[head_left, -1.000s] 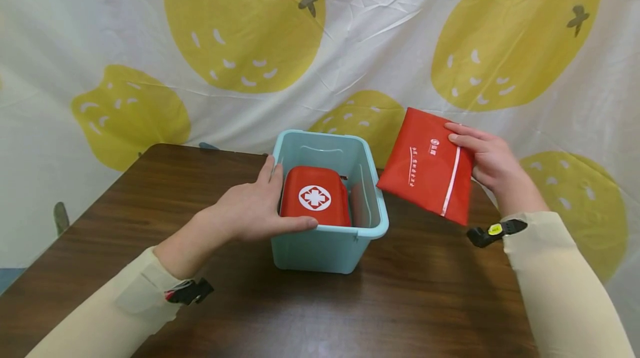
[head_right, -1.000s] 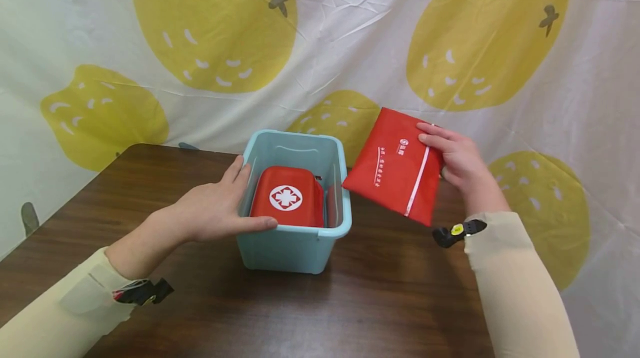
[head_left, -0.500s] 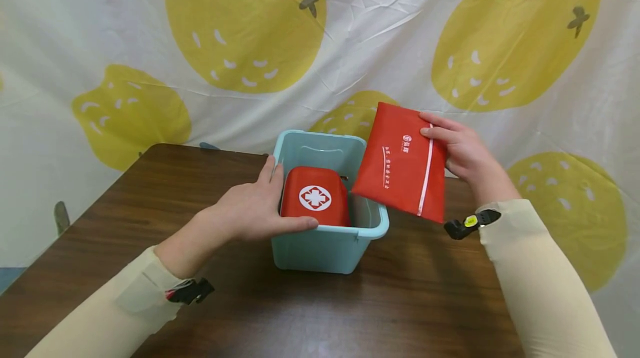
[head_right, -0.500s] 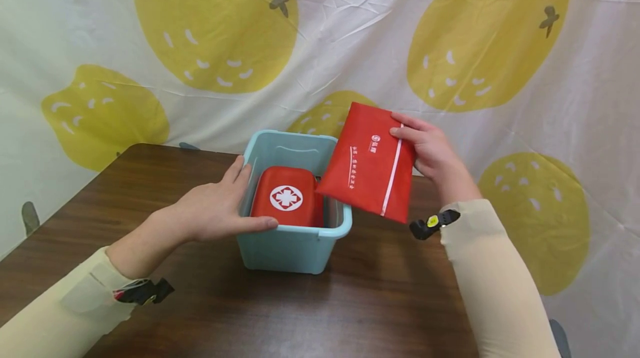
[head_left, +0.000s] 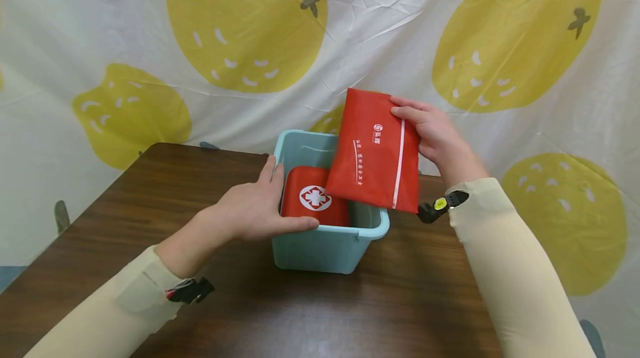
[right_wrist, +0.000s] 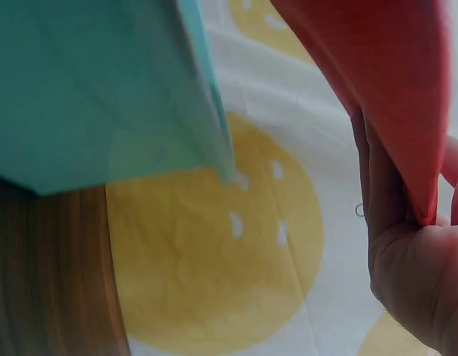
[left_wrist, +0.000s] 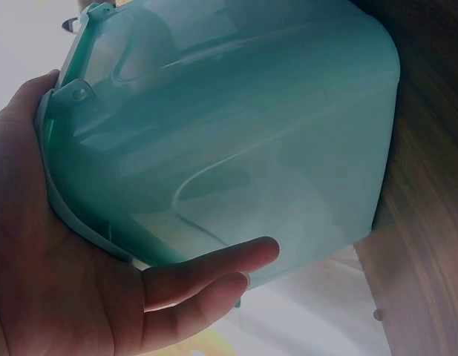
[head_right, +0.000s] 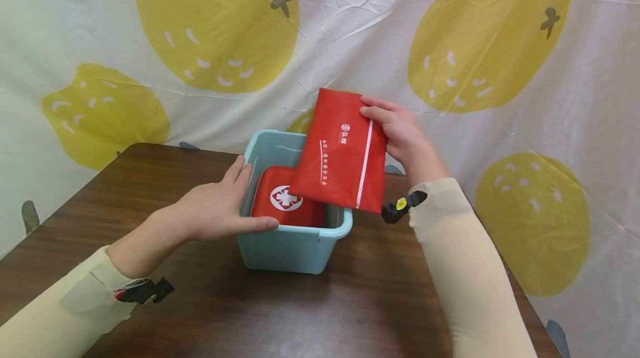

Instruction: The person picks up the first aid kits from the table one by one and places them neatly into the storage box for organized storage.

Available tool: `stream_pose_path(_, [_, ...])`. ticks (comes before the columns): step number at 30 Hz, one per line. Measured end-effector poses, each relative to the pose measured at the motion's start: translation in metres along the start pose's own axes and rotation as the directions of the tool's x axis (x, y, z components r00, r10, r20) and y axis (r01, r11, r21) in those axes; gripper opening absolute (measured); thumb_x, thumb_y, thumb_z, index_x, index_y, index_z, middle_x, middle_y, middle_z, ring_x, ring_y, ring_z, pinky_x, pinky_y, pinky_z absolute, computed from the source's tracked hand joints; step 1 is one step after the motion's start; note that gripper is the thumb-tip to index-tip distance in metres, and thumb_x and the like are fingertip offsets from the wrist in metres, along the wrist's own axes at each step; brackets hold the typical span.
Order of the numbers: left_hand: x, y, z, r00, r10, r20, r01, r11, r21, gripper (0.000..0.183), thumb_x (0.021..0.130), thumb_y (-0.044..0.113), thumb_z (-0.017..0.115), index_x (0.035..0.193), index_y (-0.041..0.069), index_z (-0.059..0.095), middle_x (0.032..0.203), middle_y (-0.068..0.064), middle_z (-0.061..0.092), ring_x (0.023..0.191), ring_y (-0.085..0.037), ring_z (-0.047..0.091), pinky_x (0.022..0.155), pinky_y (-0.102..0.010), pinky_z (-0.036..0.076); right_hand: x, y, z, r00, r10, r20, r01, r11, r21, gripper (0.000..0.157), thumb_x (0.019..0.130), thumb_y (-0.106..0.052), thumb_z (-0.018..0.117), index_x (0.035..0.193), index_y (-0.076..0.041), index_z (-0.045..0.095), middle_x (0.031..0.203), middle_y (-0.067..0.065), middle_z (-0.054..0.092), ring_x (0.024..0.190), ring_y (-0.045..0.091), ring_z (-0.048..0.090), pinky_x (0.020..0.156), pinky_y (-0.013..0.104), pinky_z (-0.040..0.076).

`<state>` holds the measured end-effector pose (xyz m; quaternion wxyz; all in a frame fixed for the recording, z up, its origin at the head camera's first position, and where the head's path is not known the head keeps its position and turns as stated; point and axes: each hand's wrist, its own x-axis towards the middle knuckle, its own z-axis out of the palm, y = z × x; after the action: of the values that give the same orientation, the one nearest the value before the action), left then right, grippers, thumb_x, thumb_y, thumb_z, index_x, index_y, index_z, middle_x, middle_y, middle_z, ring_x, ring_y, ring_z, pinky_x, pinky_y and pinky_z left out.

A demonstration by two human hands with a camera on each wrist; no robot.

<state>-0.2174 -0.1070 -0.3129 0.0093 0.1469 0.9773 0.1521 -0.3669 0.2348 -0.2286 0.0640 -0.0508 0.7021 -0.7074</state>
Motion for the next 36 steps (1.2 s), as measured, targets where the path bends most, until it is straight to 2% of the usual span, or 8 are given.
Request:
stream_pose_path(8, [0.002, 0.001, 0.000, 1.000, 0.003, 0.023, -0.003, 1.000, -0.005, 0.139, 0.084, 0.095, 0.057, 0.176, 0.002, 0.010, 0.185, -0.019, 0.004, 0.108, -0.034, 0.076, 0.085, -0.044, 0.063, 0.008, -0.002, 0.032, 1.000, -0.002, -0.015, 0.001, 0.999, -0.033, 0.048, 0.104, -0.031, 0.077, 0.151, -0.030, 0.068, 0.149, 0.005, 0.063, 0.118, 0.023, 0.072, 0.086, 0.031, 0.067])
stream_pose_path(19, [0.002, 0.001, 0.000, 0.999, 0.010, 0.036, -0.009, 1.000, -0.019, 0.139, 0.083, 0.095, 0.057, 0.176, 0.002, 0.011, 0.185, -0.019, 0.004, 0.111, -0.034, 0.076, 0.084, -0.044, 0.064, 0.019, 0.000, 0.061, 1.000, -0.004, 0.007, 0.004, 1.000, -0.028, 0.043, 0.106, -0.028, 0.074, 0.149, -0.028, 0.071, 0.147, 0.006, 0.063, 0.118, 0.025, 0.071, 0.086, 0.031, 0.066])
stream_pose_path(29, [0.002, 0.002, 0.000, 0.999, 0.004, 0.048, -0.003, 1.000, -0.022, 0.140, 0.082, 0.097, 0.056, 0.176, 0.002, 0.012, 0.185, -0.019, 0.005, 0.113, -0.034, 0.074, 0.083, -0.043, 0.063, 0.023, 0.004, 0.084, 0.999, 0.030, 0.028, -0.029, 0.998, -0.063, 0.041, 0.107, -0.027, 0.072, 0.148, -0.025, 0.072, 0.135, 0.005, 0.069, 0.101, 0.020, 0.074, 0.082, 0.030, 0.066])
stream_pose_path(36, [0.003, 0.005, 0.000, 0.999, 0.003, 0.044, -0.001, 1.000, -0.030, 0.139, 0.082, 0.096, 0.059, 0.175, 0.003, 0.013, 0.185, -0.019, 0.008, 0.107, -0.030, 0.074, 0.079, -0.040, 0.063, 0.025, 0.013, 0.099, 0.998, 0.059, 0.021, -0.057, 0.995, -0.085, 0.040, 0.108, -0.023, 0.069, 0.148, -0.021, 0.072, 0.138, -0.001, 0.069, 0.090, 0.014, 0.072, 0.077, 0.026, 0.063])
